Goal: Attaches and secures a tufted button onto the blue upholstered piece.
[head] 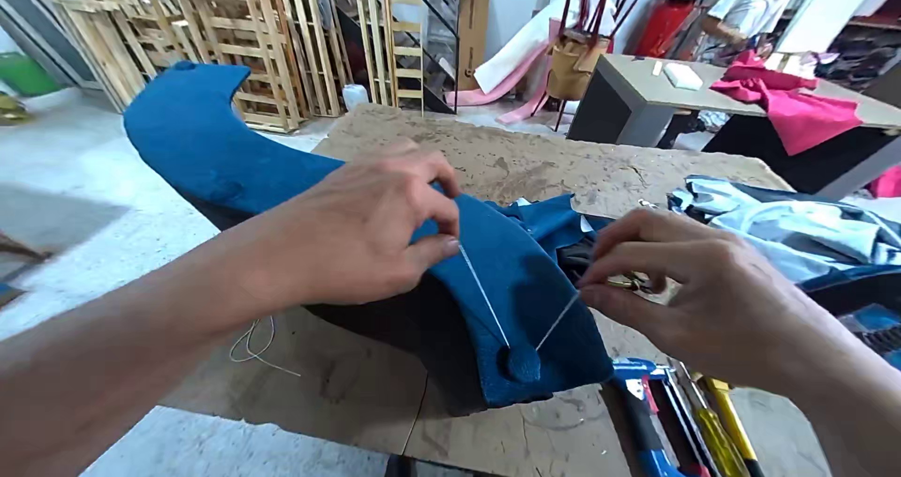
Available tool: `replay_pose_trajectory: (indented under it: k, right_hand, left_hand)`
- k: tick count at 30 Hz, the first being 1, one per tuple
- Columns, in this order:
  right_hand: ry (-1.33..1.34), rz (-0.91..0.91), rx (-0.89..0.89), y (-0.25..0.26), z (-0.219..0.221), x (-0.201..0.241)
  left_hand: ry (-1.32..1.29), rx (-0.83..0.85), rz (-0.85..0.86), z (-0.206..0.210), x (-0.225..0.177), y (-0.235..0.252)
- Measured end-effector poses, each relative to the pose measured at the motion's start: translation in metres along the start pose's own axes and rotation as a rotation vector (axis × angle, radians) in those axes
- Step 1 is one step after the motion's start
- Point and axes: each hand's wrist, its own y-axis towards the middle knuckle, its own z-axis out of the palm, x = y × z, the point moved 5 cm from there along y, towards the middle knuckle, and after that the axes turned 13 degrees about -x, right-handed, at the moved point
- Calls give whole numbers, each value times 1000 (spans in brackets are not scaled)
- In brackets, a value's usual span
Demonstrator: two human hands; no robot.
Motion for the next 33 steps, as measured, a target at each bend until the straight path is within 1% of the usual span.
replay_pose_trajectory:
  k: [2,4,6,7,10,12,13,15,17,19,21,23,24,25,26,27,28,29,31,33]
  right_hand:
    - [46,26,61,14,15,1]
    - [131,61,108,22,28,3]
    - [222,89,94,25,33,6]
    - [253,98,71,26,32,7]
    - [284,99,-20,22,24,13]
    - [274,94,-51,15,20,14]
    - [269,101,-46,12,20,14]
    - [255,134,-24,6,23,13]
    - [204,148,-16,7,26,12]
    - [185,111,-12,15,32,12]
    - [227,32,28,28,43,12]
    - [314,-4,140,42,50,10]
    - [340,39,169,47,45,7]
    - [328,96,129,50,35,4]
    - [286,124,32,49,21,3]
    - [228,82,-80,45,9,7]
    - [183,-30,-166,38,1,15]
    - [169,-168,-212,29,-2,25]
    - [124,-394,-203,14,7,40]
    - [65,-535,-161,9,17,44]
  left_hand:
    - [-83,64,-110,7,-4,17]
    - [-273,181,-260,18,-14,30]
    - [-499,330,-420,29,-23,34]
    - [-567,381,-496,33,-26,34]
    - [-620,418,-659,39,-27,32]
    - [-601,424,-676,39,-24,31]
    - [-625,444,-657,38,-24,31]
    - [-718,479,-558,35,-27,30]
    - [-724,426,-445,31,-31,31]
    - [-629,326,-295,26,-34,33]
    - [-501,245,-160,21,-35,35]
    - [-396,241,-112,18,-36,34]
    - [-355,254,-108,17,-36,34]
    - [-309,263,-100,17,-36,35]
    - [-272,258,-86,16,-35,36]
    - [-253,251,-71,17,-34,38]
    - [-262,250,-50,17,-33,40]
    - [-305,256,-31,18,-31,42]
    - [-428,269,-6,20,-30,47]
    - [-521,266,23,23,-31,50]
